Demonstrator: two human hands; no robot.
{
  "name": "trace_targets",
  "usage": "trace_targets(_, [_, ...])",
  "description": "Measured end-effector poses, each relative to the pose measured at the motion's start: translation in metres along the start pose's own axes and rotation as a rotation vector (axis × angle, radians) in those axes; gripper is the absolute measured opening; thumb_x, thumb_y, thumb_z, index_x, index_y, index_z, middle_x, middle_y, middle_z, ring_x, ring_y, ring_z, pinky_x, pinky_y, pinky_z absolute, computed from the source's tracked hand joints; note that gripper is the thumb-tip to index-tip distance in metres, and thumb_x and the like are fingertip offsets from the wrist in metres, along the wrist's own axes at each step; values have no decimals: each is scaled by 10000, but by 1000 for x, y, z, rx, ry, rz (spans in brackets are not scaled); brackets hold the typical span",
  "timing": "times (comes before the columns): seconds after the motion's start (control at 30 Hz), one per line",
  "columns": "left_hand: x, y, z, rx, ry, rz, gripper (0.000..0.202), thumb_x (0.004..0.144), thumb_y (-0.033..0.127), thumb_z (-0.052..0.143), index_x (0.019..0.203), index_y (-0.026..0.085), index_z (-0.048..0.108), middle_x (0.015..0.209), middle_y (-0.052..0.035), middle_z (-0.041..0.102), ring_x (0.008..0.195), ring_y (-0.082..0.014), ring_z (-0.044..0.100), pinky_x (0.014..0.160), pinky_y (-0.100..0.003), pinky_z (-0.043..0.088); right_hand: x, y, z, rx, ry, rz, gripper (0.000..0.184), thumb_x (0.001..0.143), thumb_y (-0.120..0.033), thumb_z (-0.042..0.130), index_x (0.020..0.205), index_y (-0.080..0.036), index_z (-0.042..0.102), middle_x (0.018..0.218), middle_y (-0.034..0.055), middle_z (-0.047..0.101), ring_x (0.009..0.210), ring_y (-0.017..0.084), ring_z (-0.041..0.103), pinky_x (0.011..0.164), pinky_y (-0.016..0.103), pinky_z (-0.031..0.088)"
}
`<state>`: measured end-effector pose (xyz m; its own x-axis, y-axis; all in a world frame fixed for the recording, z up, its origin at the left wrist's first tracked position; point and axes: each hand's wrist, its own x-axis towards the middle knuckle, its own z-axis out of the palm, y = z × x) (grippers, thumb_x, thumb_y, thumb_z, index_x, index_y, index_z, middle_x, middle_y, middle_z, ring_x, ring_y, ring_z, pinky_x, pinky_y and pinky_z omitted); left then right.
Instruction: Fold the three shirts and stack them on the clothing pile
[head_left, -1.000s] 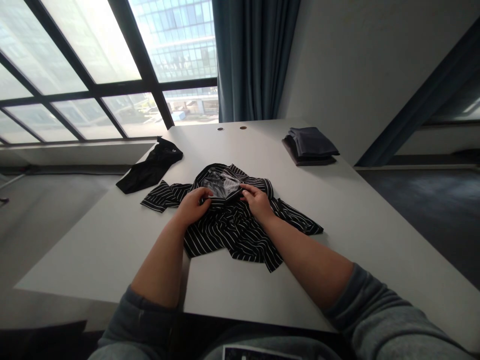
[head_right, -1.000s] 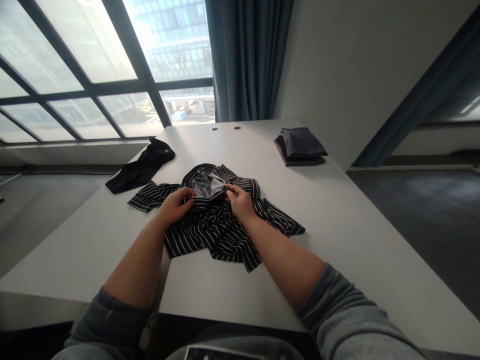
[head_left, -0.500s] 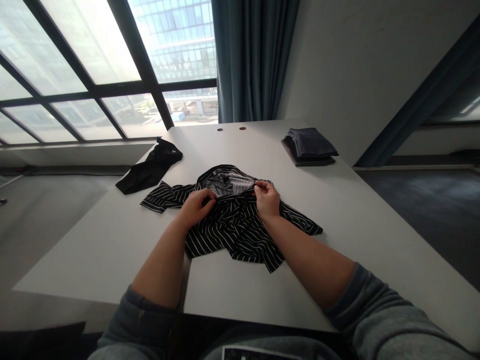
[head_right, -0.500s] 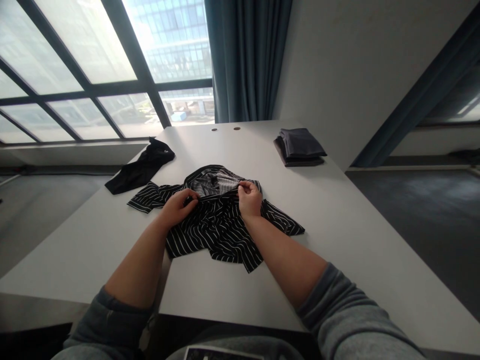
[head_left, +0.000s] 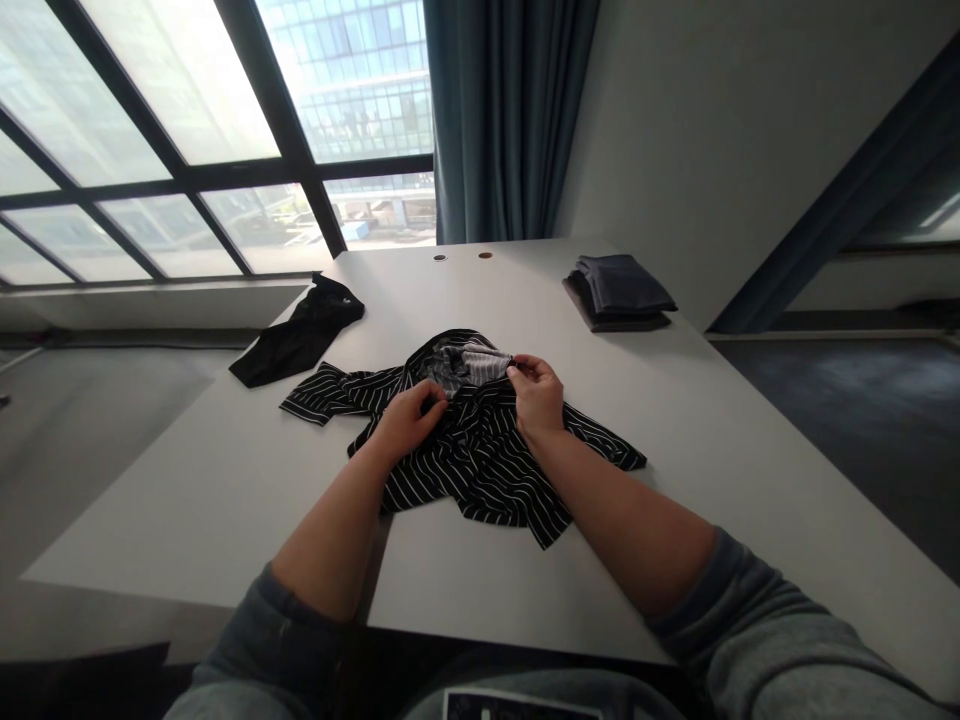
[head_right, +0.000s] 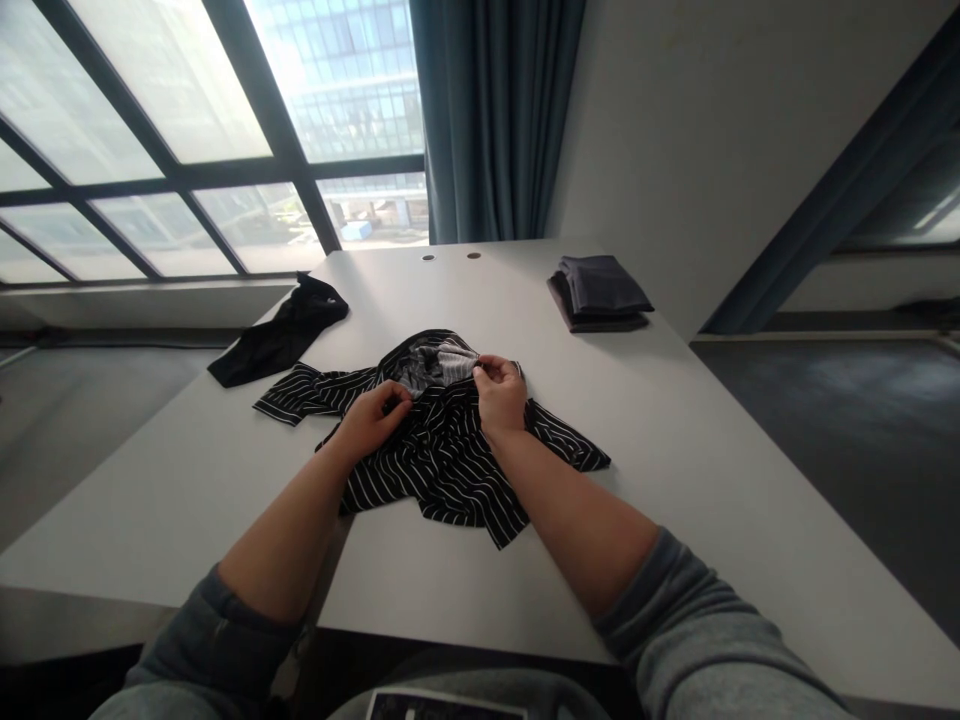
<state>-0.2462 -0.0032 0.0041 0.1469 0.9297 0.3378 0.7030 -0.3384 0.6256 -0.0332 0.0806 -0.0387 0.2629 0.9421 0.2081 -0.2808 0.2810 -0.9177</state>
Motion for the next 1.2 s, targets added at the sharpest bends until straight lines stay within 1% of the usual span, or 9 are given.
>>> trace_targets(0.07, [0,1,4,-39,25,-37,135,954,360,569,956,233,616,970,-26,727,889,-206,658,821,-330,503,-5,-5,2,-17,-58,-52,288,746,-303,769,1011,-217,699,935,33,729,897,206,684,928,379,577])
trace_targets(0.17, [1,2,7,-109,96,-85,121,948,352,581,955,236,614,1000,-25,725,951,-210,662,875,-337,512,-15,-14,5,-40,-163,-105,259,774,-275,754,1021,-221,702,1009,48,735,961,214,691,984,400,564])
trace_targets(0.3, [3,0,12,-206,165,-143,125,939,347,594,920,225,609,938,-19,708,898,-195,651,866,-331,516,-28,-20,12,38,-238,-64,252,754,-246,774,986,-234,678,993,38,725,978,206,694,995,394,556])
trace_targets(0.43, [4,-5,19,-266,170,-182,119,920,335,612,898,218,613,875,-5,682,821,-177,629,802,-315,509,-34,-19,17,90,-262,43,265,727,-257,794,953,-235,659,974,25,717,982,197,687,988,382,546])
trace_targets(0.57, [5,-6,25,-318,175,-223,153,915,367,624,896,215,628,844,-2,672,789,-170,615,758,-303,503,-37,-17,18,126,-308,150,262,687,-265,823,900,-226,676,951,19,724,915,193,678,868,350,571])
trace_targets(0.67, [5,-3,26,-366,155,-248,179,901,386,641,884,209,630,822,-5,667,767,-167,606,729,-295,496,-38,-18,18,145,-347,185,247,682,-261,841,875,-222,692,936,18,732,883,189,673,808,333,572])
trace_targets(0.87, [4,1,25,-404,160,-268,187,880,384,670,870,200,641,791,5,657,720,-151,586,689,-280,463,-38,-14,16,107,-381,171,249,677,-288,860,852,-219,697,853,0,714,818,174,656,814,341,566])
trace_targets(1.07, [4,3,25,-417,178,-268,181,859,372,689,847,196,647,775,7,665,711,-148,589,689,-277,466,-40,-11,13,17,-456,105,220,705,-302,856,857,-220,720,898,7,740,897,190,693,947,384,559])
trace_targets(1.2, [4,4,24,-414,176,-275,174,837,361,721,850,195,671,777,3,689,720,-154,613,690,-281,475,-41,-11,12,-19,-475,78,214,716,-314,851,856,-218,721,917,19,748,918,203,706,959,395,564])
